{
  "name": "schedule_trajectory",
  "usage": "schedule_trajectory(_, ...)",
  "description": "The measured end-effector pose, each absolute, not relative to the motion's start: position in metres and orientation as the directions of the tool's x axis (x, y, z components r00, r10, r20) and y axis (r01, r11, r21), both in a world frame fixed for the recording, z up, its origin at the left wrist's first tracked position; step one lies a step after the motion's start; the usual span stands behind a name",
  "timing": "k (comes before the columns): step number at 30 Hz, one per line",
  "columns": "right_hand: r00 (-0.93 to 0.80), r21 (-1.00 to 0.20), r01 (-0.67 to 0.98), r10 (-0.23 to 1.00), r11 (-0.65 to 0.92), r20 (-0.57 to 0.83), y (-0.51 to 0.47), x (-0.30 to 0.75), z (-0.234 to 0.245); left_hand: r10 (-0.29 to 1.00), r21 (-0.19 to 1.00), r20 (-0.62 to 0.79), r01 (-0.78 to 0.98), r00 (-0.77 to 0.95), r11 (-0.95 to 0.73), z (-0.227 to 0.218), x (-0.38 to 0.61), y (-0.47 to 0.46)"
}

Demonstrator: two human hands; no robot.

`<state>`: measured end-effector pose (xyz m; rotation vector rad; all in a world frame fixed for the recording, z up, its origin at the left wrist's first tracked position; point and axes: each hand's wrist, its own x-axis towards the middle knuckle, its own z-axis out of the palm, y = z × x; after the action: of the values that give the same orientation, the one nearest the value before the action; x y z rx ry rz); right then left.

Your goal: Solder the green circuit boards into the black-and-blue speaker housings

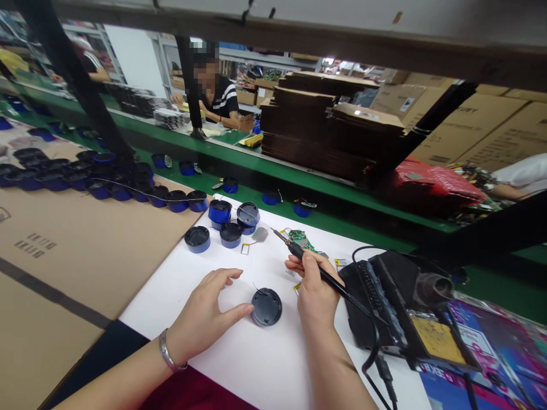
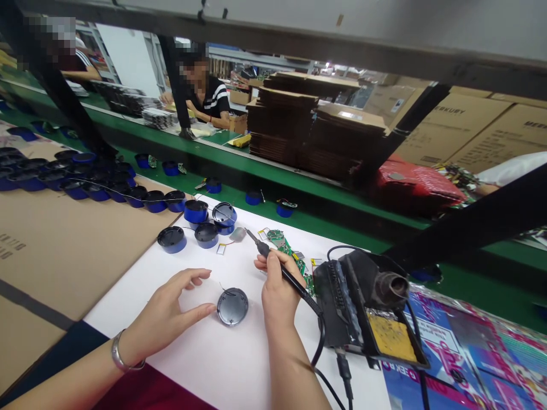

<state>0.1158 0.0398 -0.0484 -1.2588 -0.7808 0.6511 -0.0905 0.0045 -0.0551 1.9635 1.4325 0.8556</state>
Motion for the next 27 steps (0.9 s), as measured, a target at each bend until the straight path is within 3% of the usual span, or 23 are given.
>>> schedule_trajectory(6,0.58,-0.98,-0.005,0.799,0.2,0.16,0.041,0.114,-0.047,0.966,0.743,0.161,0.619,0.201,-0.252,-0.053,-0.091,0.007)
schedule_trajectory(10,0.575,-0.977,-0.004,0.8,0.213,0.172,0.042,0.113,-0.048,0.959,0.68,0.195,0.677,0.204,-0.282,-0.05,-0.089,0.018)
schedule_trajectory(16,0.594,-0.972,-0.015,0.784,0.235,0.181,0.04,0.117,-0.049,0.933,0.395,0.021,0.854,0.36,-0.338,-0.05,-0.057,0.059)
schedule_trajectory(23,0.593,-0.974,-0.021,0.787,0.225,0.169,0.024,0.123,-0.031,0.958,0.319,-0.053,0.914,0.281,-0.25,-0.048,-0.033,0.082)
schedule_trajectory(27,0.585,-0.972,0.071,0.78,0.226,0.224,0.007,0.128,-0.019,0.964,0.323,-0.1,0.925,0.246,-0.202,-0.044,-0.052,0.071)
